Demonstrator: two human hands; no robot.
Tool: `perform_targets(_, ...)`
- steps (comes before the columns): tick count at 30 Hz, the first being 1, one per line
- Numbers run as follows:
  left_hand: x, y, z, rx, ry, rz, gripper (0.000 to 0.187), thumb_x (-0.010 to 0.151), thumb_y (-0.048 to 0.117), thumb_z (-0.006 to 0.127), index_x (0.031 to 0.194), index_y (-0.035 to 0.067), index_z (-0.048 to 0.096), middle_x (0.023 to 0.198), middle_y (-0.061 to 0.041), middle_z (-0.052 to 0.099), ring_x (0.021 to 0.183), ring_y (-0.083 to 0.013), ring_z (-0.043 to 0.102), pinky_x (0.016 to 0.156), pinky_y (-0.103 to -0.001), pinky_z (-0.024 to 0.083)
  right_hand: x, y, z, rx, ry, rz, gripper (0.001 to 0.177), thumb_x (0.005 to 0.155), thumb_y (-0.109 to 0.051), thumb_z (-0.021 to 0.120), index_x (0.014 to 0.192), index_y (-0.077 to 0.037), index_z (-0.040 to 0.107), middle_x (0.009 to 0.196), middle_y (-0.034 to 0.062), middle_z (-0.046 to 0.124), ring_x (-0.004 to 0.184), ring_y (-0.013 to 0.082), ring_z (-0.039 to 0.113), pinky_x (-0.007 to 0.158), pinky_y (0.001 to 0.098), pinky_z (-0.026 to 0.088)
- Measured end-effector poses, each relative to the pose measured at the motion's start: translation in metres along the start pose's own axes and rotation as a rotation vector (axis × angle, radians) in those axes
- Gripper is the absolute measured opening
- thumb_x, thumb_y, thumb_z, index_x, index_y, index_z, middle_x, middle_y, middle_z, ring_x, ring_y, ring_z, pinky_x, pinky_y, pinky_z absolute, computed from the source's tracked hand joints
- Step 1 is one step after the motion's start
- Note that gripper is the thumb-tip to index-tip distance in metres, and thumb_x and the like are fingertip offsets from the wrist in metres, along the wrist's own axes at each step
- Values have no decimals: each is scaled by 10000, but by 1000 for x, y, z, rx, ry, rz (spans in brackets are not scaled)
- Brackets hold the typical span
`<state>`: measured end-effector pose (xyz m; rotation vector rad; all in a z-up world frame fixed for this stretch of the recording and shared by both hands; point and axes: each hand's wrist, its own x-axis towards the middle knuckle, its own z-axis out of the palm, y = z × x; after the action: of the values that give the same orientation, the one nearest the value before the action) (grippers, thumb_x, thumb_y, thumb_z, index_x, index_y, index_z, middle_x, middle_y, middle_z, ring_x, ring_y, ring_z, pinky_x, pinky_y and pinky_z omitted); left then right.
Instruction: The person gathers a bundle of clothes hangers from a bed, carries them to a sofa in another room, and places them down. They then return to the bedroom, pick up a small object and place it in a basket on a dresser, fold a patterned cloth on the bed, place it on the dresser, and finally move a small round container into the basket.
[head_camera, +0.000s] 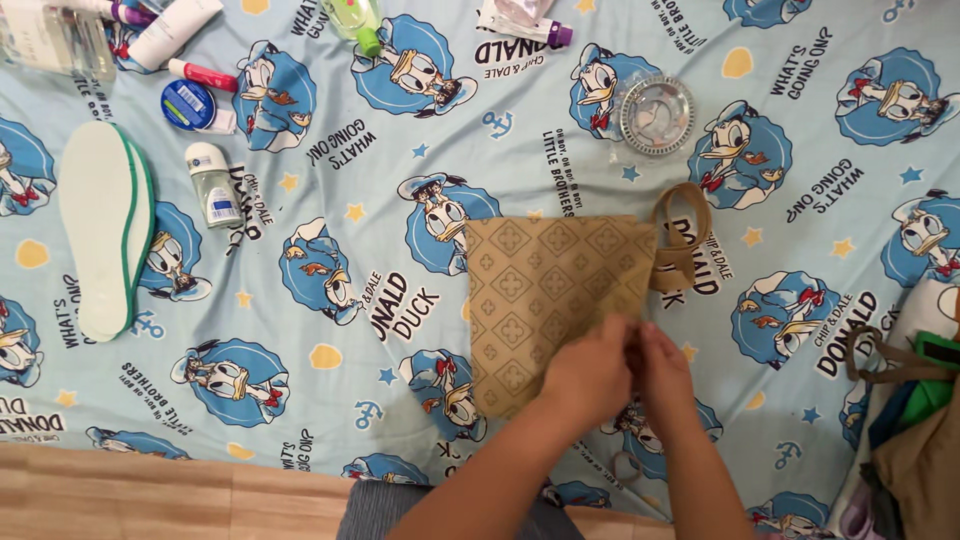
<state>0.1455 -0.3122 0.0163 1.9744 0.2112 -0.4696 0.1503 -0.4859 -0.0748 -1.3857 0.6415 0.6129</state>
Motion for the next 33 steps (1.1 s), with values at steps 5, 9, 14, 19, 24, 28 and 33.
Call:
perform_targets(5, -60, -44, -77, -93, 329, 94, 305, 774, 60, 687, 1075, 67, 640, 984, -154, 663, 904, -345, 683, 776, -396, 565, -1, -1, 19, -782, 366, -624, 474, 908, -253, 754, 1278, 14, 625, 1112, 178, 657, 918, 254, 671, 814, 355, 554)
perform_targets(9, -126, -101, -175, 176, 545, -169, 168, 856, 77, 636, 1017, 95, 681, 975, -108, 673, 847, -295, 693, 737, -393, 561, -11, -19, 38, -1017, 392, -732, 471, 854, -219, 821, 1210, 46, 663, 1075, 199, 679, 952, 332, 661, 818, 393, 525)
perform_targets(14, -149, -123, -227, 910, 673, -268, 274, 793, 137, 726, 1058, 71, 713, 1126, -220, 651, 970, -410, 614, 798, -513, 500, -33, -33, 61, -987, 410, -785, 300, 909, -174, 761, 1147, -2, 705, 1012, 150, 657, 921, 308, 653, 807, 391, 530)
perform_targets(19, -85, -94, -154, 370, 553, 19, 350, 715, 101, 764, 1064, 90, 742, 1138, -171, 693, 1070, -380, 644, 894, -472, 513, -50, -37, 86, -976, 382, -685, 191, 919, -141, 736, 1093, -64, 762, 977, 110, 656, 845, 296, 647, 760, 395, 524)
perform_targets(24, -2, -26, -63, -192, 430, 34, 492, 818, 263, 804, 1208, 13, 639, 1082, -232, 709, 963, -403, 693, 806, -453, 557, -55, -27, 101, -1048, 165, -843, 142, 833, -102, 743, 962, -47, 767, 943, 99, 673, 935, 318, 640, 830, 408, 518)
perform_targets(28, 39, -24, -41, -124, 403, -156, 440, 812, 167, 738, 1233, 72, 654, 1008, -225, 738, 937, -423, 705, 821, -471, 558, -48, -16, 98, -999, 91, -879, 211, 754, -104, 753, 936, -6, 714, 1007, 149, 666, 975, 355, 617, 853, 434, 512)
perform_targets(33, 40, -31, -61, -151, 307, -256, 361, 907, 111, 648, 1267, 124, 624, 877, -233, 741, 883, -418, 725, 814, -467, 554, -33, -19, 84, -905, 396, -879, 265, 932, -127, 728, 1150, 5, 657, 1133, 183, 638, 1059, 344, 609, 911, 431, 499)
